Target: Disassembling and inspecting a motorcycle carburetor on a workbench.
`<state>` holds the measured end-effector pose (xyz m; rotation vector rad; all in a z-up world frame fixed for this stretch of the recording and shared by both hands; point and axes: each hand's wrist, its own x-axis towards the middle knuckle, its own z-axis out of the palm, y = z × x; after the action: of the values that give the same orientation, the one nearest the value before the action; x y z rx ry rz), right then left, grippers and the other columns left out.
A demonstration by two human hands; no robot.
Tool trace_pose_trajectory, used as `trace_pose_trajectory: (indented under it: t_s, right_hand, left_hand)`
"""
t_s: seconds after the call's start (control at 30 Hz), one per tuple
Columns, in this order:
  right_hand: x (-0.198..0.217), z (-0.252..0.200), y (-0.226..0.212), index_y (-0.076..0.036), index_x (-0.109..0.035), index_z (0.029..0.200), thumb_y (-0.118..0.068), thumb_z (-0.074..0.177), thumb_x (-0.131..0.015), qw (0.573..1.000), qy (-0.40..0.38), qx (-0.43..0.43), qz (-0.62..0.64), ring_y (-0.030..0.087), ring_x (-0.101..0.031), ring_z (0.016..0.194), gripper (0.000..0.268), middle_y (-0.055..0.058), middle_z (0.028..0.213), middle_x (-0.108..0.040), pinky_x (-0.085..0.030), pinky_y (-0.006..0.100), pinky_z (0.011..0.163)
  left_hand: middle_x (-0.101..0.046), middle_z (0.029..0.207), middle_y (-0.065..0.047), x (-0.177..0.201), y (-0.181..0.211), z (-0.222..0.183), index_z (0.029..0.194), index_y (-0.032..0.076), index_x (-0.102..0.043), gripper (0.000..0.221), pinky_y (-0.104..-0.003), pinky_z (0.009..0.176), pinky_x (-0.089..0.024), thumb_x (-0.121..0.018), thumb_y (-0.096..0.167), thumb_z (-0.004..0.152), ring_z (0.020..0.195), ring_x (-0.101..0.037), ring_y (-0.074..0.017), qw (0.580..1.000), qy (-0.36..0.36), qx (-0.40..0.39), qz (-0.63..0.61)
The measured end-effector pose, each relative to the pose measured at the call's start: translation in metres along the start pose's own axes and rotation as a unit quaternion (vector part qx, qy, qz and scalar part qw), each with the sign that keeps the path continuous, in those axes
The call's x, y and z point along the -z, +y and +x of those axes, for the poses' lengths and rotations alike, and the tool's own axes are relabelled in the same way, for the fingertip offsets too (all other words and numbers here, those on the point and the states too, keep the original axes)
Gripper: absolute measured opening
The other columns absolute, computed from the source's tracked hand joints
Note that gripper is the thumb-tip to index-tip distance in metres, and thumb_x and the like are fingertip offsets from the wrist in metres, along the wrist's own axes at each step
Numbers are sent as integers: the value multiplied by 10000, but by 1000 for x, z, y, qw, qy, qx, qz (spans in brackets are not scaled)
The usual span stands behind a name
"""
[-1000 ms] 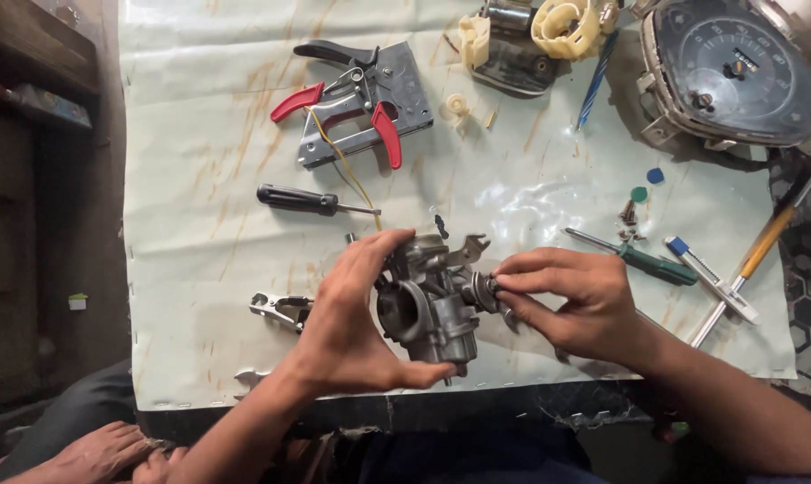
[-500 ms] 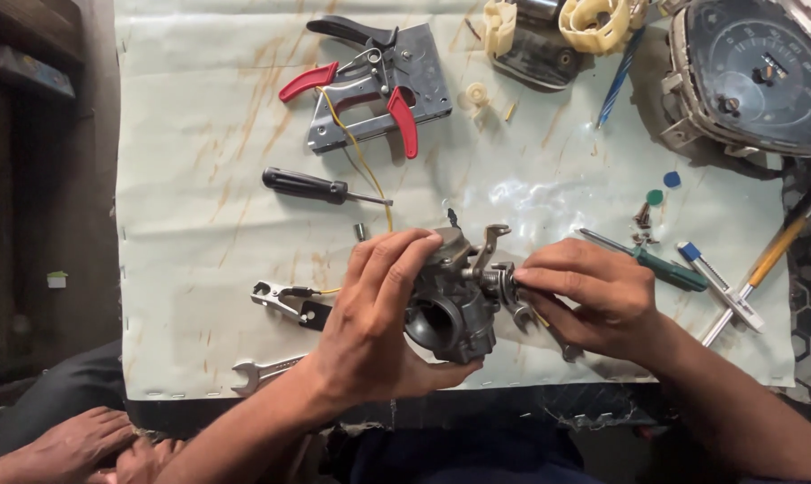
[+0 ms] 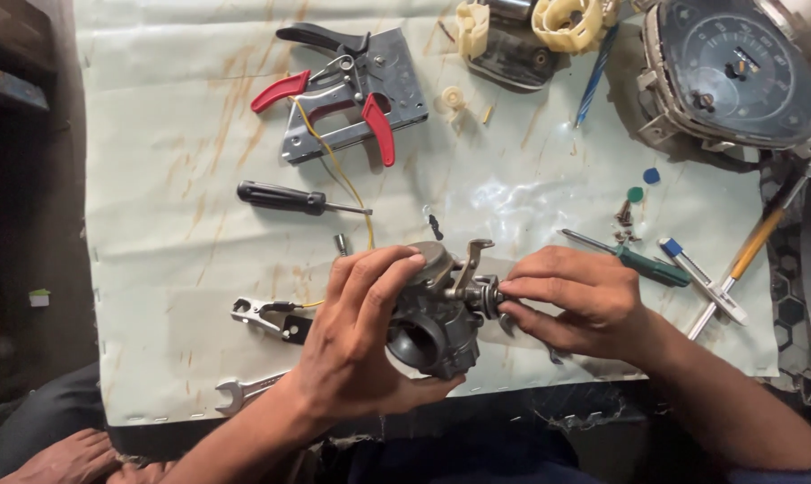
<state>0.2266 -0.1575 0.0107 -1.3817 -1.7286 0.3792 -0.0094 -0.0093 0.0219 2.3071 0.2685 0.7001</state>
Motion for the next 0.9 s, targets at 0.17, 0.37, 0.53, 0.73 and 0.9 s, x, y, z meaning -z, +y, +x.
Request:
trace_pose_trajectory:
  t_s: [0.17, 0.37, 0.53, 0.73, 0.9]
  right_hand:
    - [-3, -4, 1, 16, -721, 1001, -52, 810, -854, 1000, 8, 9, -8, 217, -728, 778, 242, 125, 906, -721, -585, 309, 654]
    - [-7, -3, -3, 33, -690, 996, -84, 825, -860, 998, 14, 37, -41, 240, -712, 758, 268, 139, 889, -700, -573, 326, 624]
    - [-15, -5, -5, 48, -679, 1002, -85, 832, -864, 996, 30, 57, -63, 246, -693, 742, 284, 134, 879, -682, -573, 340, 624]
    - [-12, -4, -7, 55, -685, 1052, -42, 852, -838, 998, 32, 45, -38, 238, -710, 781, 270, 136, 921, -692, -589, 326, 649]
    - [-6, -7, -7, 53, -696, 1156, 87, 806, -707, 999, -23, 40, 5, 254, -720, 910, 352, 151, 1022, -698, -618, 366, 771]
  left_hand:
    - [-517, 1369, -184, -2, 0, -1, 1412, 32, -398, 1061, -484, 1024, -480, -988, 335, 584, 1208, -538, -389, 1000, -14, 13, -5]
    - [-525, 1351, -183, 0, -9, -4, 1402, 50, -400, 1062, -492, 1027, -470, -996, 341, 573, 1205, -549, -382, 1000, -19, 3, -10]
    - [-535, 1333, -181, -1, -15, -7, 1398, 64, -396, 1056, -497, 1034, -466, -1004, 347, 583, 1201, -550, -378, 1000, -15, -1, -16]
    - [-527, 1343, -187, 0, -20, -5, 1400, 67, -383, 1068, -504, 1037, -466, -1004, 381, 590, 1215, -545, -378, 999, -28, -5, -24]
    - [-526, 1360, -165, 0, -21, -8, 1412, 67, -385, 1065, -496, 1038, -460, -1007, 392, 611, 1231, -545, -366, 999, -35, -13, -29]
